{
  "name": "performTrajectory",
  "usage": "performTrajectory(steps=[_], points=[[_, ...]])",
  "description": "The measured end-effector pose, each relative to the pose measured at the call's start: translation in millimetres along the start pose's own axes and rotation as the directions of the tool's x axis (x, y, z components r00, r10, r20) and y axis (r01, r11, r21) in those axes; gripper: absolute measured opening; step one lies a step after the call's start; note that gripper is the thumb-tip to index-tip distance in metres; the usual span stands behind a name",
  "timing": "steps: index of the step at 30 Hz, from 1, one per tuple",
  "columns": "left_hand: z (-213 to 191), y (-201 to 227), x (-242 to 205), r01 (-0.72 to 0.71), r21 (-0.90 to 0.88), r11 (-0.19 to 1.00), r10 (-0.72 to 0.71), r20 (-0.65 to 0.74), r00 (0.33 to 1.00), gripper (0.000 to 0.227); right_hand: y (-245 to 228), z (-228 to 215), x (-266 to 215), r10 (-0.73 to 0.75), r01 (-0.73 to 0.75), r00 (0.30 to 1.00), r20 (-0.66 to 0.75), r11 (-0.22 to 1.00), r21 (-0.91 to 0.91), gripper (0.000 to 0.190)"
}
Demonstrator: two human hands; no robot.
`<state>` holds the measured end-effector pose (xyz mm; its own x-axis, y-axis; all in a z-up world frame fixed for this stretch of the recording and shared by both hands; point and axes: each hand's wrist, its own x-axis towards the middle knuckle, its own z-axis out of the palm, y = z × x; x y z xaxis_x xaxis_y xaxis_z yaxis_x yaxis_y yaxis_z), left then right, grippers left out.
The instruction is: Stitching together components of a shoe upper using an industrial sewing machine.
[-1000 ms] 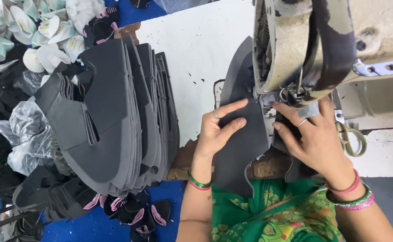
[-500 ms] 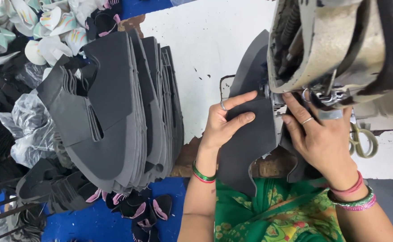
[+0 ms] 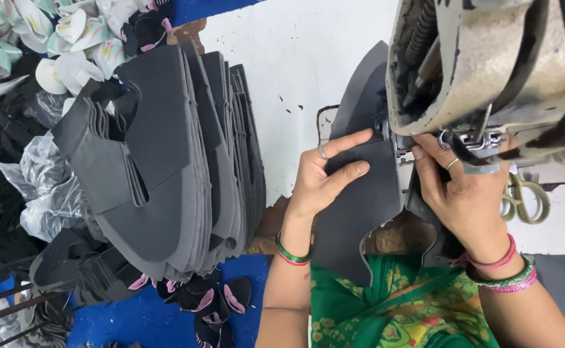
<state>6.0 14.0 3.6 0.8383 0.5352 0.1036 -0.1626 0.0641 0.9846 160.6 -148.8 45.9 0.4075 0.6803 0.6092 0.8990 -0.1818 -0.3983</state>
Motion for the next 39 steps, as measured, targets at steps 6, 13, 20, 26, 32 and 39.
performTrajectory(steps=[6, 13, 20, 26, 32, 39], points=[[4.5, 0.8, -1.8, -0.013, 0.023, 1.0, 0.014, -0.027, 1.0, 0.044, 3.0, -0.6, 0.2, -0.039, 0.041, 0.999, 0.015, 0.992, -0.123, 0.016], [-0.4, 2.1, 8.1, 0.004, 0.027, 1.0, -0.003, -0.021, 1.0, 0.044, 22.6, 7.0, -17.7, 0.083, -0.085, 0.995, 0.06, 0.996, 0.03, 0.02], [-7.4, -7.5, 17.0, -0.017, 0.044, 0.999, 0.017, 0.004, 1.0, 0.045, 8.6, -0.3, 0.7, 0.034, -0.035, 0.999, 0.041, 0.999, 0.004, 0.015], [-13.9, -10.6, 28.1, 0.022, -0.004, 1.0, -0.022, 0.007, 1.0, 0.046, 19.7, 9.1, -7.4, 0.058, -0.061, 0.996, 0.07, 0.997, 0.046, 0.011], [-17.1, -11.3, 38.6, -0.001, -0.003, 1.0, 0.001, 0.026, 1.0, 0.048, 25.6, 10.7, -4.9, 0.158, -0.169, 0.983, 0.097, 0.978, 0.12, 0.023], [-14.6, -3.6, 45.3, -0.049, 0.076, 0.996, 0.053, -0.048, 0.997, 0.048, -1.0, -20.0, 8.1, 0.035, -0.045, 0.991, 0.129, 0.997, 0.069, 0.037]])
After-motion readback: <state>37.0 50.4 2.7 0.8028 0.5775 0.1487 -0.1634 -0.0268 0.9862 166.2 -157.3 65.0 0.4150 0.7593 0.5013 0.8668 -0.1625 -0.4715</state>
